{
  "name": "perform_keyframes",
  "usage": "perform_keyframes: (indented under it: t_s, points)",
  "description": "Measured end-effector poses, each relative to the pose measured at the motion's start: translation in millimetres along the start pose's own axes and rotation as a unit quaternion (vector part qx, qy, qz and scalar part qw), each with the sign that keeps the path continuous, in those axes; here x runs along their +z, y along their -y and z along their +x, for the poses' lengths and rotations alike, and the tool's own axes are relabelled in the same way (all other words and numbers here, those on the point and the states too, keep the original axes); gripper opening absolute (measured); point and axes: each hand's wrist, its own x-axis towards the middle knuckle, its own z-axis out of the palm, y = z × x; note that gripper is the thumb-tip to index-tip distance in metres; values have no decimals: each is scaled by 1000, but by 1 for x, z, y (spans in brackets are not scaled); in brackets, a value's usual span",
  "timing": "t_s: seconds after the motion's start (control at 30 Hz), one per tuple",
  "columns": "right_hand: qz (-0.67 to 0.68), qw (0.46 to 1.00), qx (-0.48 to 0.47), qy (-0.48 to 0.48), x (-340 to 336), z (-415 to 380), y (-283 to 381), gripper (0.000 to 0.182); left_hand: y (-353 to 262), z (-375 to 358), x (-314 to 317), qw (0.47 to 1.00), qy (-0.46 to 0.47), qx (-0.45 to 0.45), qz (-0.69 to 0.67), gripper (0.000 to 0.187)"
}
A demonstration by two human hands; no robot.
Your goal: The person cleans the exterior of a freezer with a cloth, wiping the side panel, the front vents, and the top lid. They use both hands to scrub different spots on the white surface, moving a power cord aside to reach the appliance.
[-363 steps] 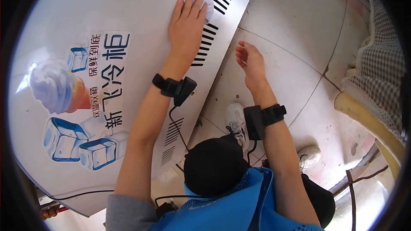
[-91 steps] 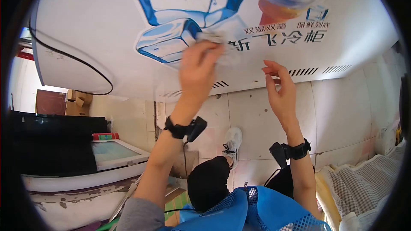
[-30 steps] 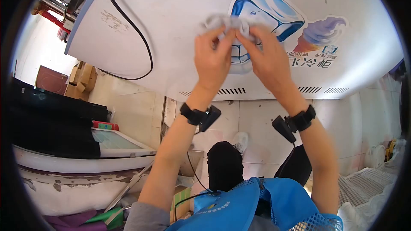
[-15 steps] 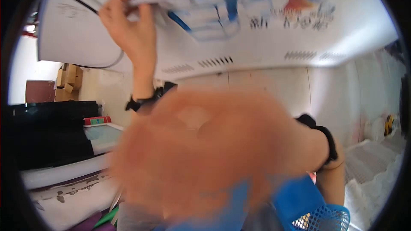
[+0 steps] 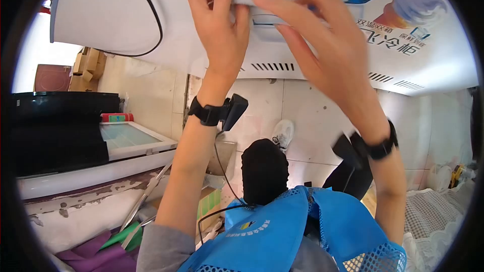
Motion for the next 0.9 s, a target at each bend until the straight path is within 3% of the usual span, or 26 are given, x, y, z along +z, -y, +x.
perform_keyframes:
  t_s: [0.07, 0.17, 0.27, 0.43, 0.5, 0.63, 0.67, 0.73, 0.9]
  points:
    - [-27, 999, 14, 16, 26, 4, -24, 39, 1, -7, 0, 1000, 6, -16, 12, 35]
    - [-152, 987, -49, -14, 65, -21, -55, 37, 5, -33, 1, 997, 37, -66, 19, 38]
    - [-138, 988, -31, 70, 78, -55, -55, 33, 8, -76, 9, 983, 95, -155, 0, 39]
    - [-171, 971, -20, 168, 83, -102, -61, 32, 5, -120, 26, 964, 166, -203, -34, 37]
    - [-190, 975, -7, 119, 74, -101, -66, 29, 3, -105, 27, 969, 157, -187, -46, 36]
    - [-231, 970, -40, -64, 26, -42, -72, 26, -29, -23, 31, 997, 49, -20, -55, 40]
    - [-236, 969, -37, -61, 14, -33, -76, 26, -34, -6, 37, 997, 51, -21, -60, 40]
    - [-257, 954, -64, -137, -5, -25, -84, 25, -42, 13, 51, 995, 5, 66, -80, 38]
    - [-247, 966, -8, -76, -3, -84, -95, 24, -38, -37, 76, 991, 73, 86, -76, 34]
